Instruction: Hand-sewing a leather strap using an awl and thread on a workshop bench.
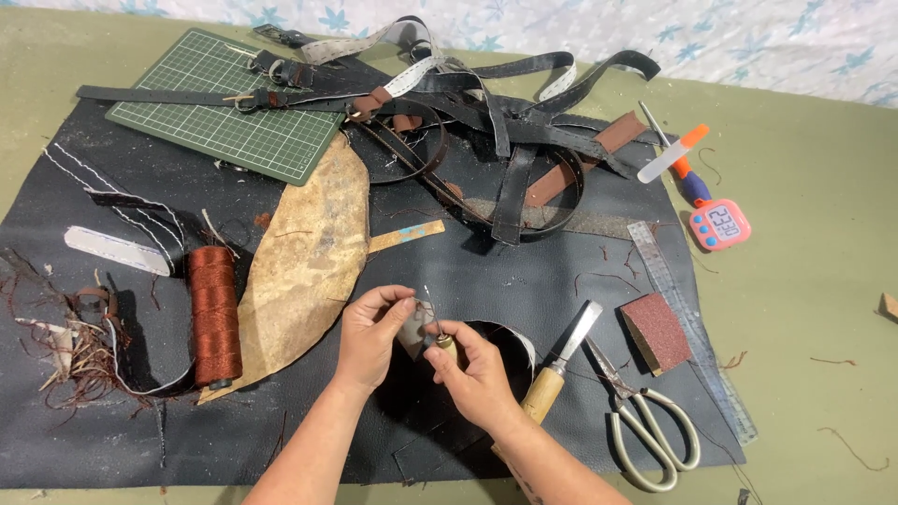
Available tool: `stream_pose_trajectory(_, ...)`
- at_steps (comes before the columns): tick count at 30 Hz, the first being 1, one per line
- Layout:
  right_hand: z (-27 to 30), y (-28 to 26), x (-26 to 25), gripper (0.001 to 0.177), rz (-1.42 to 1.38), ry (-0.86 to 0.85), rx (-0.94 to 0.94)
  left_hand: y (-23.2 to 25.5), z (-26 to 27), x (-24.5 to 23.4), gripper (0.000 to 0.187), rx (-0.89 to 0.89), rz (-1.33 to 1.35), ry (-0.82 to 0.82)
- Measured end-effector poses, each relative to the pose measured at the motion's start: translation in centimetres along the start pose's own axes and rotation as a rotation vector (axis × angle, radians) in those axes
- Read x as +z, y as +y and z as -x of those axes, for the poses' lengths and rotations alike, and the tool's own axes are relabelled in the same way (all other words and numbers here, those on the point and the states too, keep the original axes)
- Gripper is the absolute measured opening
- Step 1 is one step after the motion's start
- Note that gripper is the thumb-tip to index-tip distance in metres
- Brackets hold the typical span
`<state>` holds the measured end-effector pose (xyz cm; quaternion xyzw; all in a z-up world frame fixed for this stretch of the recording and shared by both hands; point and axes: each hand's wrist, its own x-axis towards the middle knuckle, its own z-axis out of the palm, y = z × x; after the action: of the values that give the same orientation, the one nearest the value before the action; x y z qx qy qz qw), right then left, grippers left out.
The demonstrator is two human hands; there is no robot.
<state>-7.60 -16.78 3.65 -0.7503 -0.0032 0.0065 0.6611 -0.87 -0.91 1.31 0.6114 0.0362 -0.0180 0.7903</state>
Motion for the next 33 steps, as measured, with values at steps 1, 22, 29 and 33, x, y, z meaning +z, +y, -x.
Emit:
stream_pose_trajectory(1,0.0,-0.2,0.0,0.028,0.0,0.0,0.0,0.1,0.1,0.0,0.009,0.0,0.0,0.0)
stream_pose_trajectory(22,-0.1,1.2,0.0,0.031,-0.073,0.054,-0.034,1.3,0.6,0.6,0.008,-0.052,-0.105,-0.224)
stream_pose_trajectory(29,0.0,1.0,-0.1,0.032,-0.061,0.046,-0.071,0.9,0.3,0.4,0.009,-0.048,-0.036,-0.361)
stream_pose_trajectory(33,0.0,1.6,-0.1,0.032,-0.09,0.064,-0.104,0.0,-0.2,0.1,0.006,-0.077,-0.025,-0.374)
